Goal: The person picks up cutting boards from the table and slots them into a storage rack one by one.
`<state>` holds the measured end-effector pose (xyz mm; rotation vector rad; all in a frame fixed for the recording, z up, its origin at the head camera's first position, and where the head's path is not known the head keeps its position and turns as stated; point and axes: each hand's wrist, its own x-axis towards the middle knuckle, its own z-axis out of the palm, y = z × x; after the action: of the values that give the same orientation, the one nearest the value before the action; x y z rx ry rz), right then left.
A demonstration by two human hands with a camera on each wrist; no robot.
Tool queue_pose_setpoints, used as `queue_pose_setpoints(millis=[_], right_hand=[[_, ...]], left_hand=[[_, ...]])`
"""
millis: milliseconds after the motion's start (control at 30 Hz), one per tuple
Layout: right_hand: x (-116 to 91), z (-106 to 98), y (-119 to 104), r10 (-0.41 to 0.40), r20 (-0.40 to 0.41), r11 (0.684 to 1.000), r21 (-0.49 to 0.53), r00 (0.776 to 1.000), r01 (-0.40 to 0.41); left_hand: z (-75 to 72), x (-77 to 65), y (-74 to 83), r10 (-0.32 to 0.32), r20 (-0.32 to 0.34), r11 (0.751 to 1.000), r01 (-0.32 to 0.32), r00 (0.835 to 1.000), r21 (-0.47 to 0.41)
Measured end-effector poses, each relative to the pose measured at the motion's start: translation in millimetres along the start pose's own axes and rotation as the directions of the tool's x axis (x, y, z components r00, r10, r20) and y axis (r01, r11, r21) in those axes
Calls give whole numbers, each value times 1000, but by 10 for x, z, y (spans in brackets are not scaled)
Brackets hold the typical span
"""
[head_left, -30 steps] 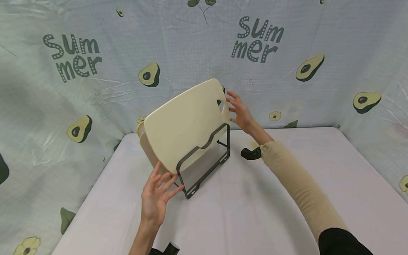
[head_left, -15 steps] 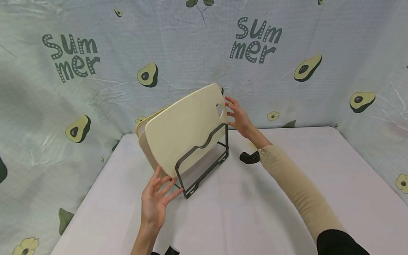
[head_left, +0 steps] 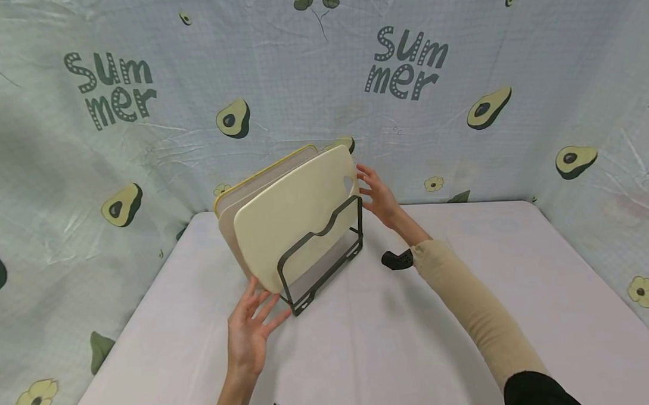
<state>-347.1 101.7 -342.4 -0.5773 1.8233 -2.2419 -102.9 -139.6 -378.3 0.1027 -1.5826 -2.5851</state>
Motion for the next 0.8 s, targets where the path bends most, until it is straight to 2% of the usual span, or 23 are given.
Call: queue_pose_setpoints(millis=[567, 800], right_hand=[[-72, -1, 127, 54, 8, 998, -46, 999, -54], [-42, -91, 286, 7, 31, 995, -97, 999, -4]], left_hand=[[-37, -45, -89, -37, -31, 999, 36, 999, -31], [-54, -49, -138, -49, -22, 998, 49, 999, -27]])
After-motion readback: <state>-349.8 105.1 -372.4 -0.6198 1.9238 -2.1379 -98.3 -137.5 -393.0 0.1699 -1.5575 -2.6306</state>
